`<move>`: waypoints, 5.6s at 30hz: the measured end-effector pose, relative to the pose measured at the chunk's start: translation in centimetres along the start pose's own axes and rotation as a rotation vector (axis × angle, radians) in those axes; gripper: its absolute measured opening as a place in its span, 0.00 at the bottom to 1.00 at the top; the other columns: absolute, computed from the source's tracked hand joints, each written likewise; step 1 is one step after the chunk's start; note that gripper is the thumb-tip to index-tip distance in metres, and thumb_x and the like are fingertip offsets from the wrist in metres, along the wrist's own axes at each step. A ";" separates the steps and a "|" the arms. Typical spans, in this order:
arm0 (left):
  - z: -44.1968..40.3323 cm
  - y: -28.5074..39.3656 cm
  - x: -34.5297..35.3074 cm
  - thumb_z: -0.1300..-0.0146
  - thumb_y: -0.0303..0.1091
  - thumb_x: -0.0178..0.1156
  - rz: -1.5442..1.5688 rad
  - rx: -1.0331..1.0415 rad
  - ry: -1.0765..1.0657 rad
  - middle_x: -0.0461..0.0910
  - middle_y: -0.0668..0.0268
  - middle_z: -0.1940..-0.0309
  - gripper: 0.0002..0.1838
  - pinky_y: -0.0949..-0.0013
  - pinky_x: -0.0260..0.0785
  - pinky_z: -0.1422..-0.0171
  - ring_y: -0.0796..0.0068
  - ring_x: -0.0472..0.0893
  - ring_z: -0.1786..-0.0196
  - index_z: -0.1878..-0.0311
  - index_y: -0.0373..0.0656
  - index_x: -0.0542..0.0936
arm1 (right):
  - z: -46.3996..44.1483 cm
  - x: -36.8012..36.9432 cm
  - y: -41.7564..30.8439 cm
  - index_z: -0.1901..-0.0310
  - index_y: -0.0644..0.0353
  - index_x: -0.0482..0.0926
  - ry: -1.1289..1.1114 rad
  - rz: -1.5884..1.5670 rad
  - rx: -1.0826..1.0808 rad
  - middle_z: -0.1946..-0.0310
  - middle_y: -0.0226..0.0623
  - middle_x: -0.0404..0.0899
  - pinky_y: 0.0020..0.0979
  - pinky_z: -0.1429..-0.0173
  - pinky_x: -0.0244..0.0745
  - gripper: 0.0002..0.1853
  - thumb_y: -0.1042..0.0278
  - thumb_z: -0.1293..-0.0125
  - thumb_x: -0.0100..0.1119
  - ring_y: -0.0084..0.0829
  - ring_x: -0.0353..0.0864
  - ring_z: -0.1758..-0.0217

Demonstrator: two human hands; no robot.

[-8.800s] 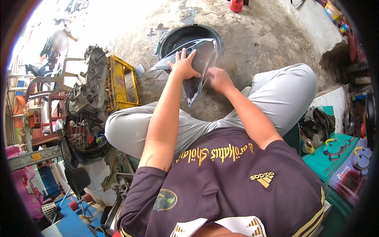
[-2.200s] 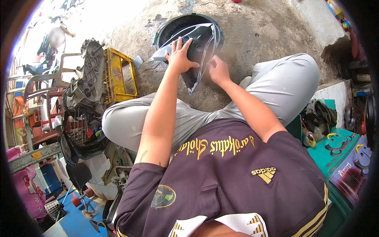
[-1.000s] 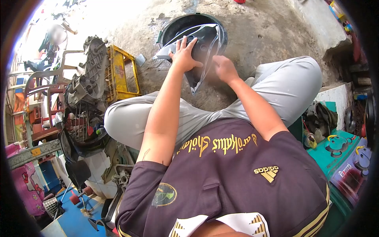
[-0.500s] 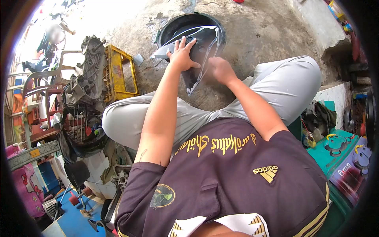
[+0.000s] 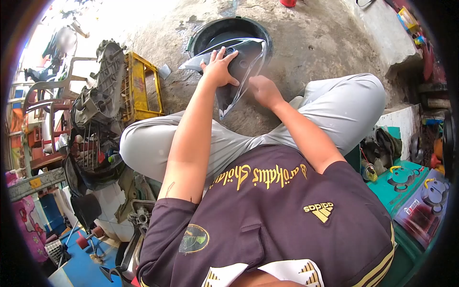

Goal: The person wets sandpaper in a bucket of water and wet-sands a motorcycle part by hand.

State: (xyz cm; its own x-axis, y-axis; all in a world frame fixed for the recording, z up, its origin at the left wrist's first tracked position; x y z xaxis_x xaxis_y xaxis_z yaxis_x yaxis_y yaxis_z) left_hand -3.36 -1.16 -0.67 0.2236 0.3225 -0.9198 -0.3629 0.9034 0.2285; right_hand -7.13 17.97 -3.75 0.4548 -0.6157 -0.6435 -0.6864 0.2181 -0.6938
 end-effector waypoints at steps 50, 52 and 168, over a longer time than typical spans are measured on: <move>-1.1 0.0 -0.1 0.61 0.56 0.87 -0.044 -0.011 -0.090 0.43 0.62 0.10 0.69 0.18 0.47 0.21 0.51 0.44 0.10 0.15 0.83 0.55 | 0.5 -0.5 0.4 0.61 0.63 0.83 0.103 -0.070 0.016 0.62 0.50 0.83 0.49 0.48 0.78 0.03 0.76 0.35 0.61 0.55 0.82 0.53; -1.1 0.0 -0.1 0.61 0.55 0.87 -0.038 -0.007 -0.106 0.43 0.62 0.10 0.69 0.17 0.46 0.21 0.51 0.44 0.10 0.15 0.83 0.55 | 0.5 -0.4 0.7 0.61 0.62 0.83 0.104 -0.074 0.041 0.63 0.50 0.82 0.49 0.48 0.78 0.04 0.77 0.36 0.61 0.55 0.82 0.53; -1.6 0.4 -0.1 0.66 0.56 0.88 -0.010 -0.034 -0.081 0.43 0.62 0.10 0.71 0.15 0.43 0.21 0.50 0.43 0.10 0.15 0.80 0.57 | 0.7 1.0 -0.5 0.65 0.63 0.78 0.040 0.051 -0.022 0.64 0.52 0.82 0.52 0.51 0.76 0.03 0.74 0.34 0.59 0.56 0.82 0.55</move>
State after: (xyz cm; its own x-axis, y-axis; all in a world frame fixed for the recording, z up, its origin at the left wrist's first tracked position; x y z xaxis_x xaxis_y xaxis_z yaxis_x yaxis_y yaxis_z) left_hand -4.92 -1.30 -1.00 0.2990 0.3360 -0.8931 -0.3908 0.8970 0.2066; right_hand -5.93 17.82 -4.32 0.3958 -0.6344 -0.6640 -0.7204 0.2340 -0.6529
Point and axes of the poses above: each hand's wrist, its own z-axis away from the middle knuckle, its own x-axis out of the palm, y = z × x, the point moved 5 cm from there along -z, towards the middle knuckle
